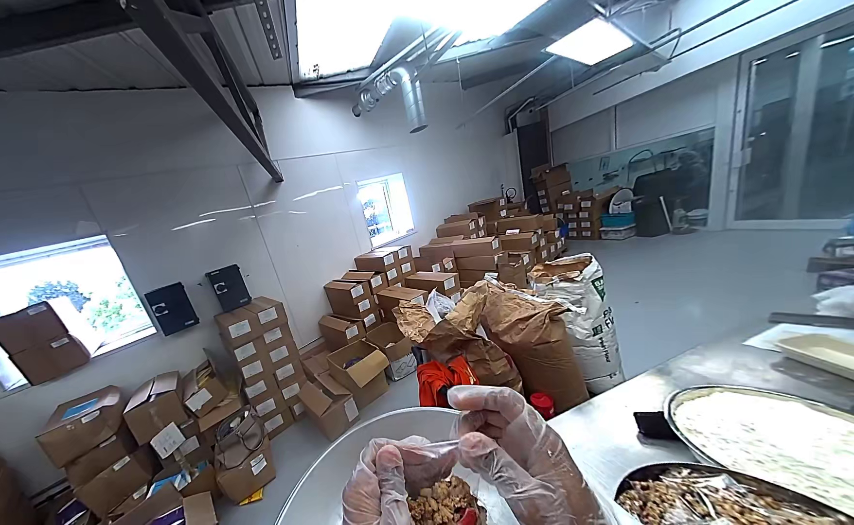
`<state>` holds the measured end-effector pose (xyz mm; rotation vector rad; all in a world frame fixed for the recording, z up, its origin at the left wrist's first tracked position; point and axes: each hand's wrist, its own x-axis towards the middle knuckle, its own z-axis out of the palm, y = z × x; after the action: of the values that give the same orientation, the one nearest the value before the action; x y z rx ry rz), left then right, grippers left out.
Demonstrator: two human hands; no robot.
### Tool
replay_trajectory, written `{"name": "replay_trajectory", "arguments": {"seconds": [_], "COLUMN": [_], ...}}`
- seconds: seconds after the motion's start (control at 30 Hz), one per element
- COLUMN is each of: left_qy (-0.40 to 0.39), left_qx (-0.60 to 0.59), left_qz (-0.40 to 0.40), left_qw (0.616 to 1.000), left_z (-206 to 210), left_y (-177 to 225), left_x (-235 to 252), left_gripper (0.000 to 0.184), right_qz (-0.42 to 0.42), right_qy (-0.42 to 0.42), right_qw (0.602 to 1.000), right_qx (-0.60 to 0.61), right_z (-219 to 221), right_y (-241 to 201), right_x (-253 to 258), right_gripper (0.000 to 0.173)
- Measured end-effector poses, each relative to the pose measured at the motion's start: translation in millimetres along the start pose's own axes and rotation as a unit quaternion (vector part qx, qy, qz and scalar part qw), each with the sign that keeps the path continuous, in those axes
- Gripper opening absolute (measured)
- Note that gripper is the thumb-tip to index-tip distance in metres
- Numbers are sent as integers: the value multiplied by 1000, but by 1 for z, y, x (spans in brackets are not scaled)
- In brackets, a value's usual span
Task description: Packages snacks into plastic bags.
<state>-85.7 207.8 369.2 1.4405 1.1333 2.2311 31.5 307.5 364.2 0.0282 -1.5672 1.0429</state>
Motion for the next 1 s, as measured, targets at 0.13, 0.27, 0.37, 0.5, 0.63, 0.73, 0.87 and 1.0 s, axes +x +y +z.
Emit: {"name": "replay_trajectory", "arguments": {"seconds": [0.13, 0.27, 0.37, 0.5, 0.63, 0.73, 0.87, 1.0], "left_qy": [25, 43, 27, -55, -30, -1, -1, -47], "left_qx": [46, 37, -22, -11, 23, -9, -35, -66], "left_qz": [19, 38, 53, -24, -80, -89, -66, -71], "left_qw": [998, 998, 998, 998, 996, 996, 997, 994], "left_z": [1, 3, 0, -8, -1, 0, 0, -4], "left_y": [-7, -14, -18, -10, -1, -3, -10, -16], "left_x": [0, -1, -2, -6, -11, -11, -13, -15], "left_gripper": [35, 39, 42, 45, 55, 38, 30, 47], "right_qz": [102, 108, 86, 95, 131, 122, 110, 122], "right_qy": [-10, -5, 7, 51, 58, 49, 54, 60], "right_qw": [995, 994, 996, 994, 988, 989, 990, 987], "right_qx": [6, 1, 2, 11, 59, 71, 75, 83], "right_z": [4, 10, 12, 17, 19, 18, 18, 17], "right_y": [-4, -1, 4, 1, 1, 5, 5, 4], "right_x": [-5, -10, -12, -11, -13, -15, -15, -15], "right_gripper": [28, 20, 15, 15, 16, 15, 17, 18]}}
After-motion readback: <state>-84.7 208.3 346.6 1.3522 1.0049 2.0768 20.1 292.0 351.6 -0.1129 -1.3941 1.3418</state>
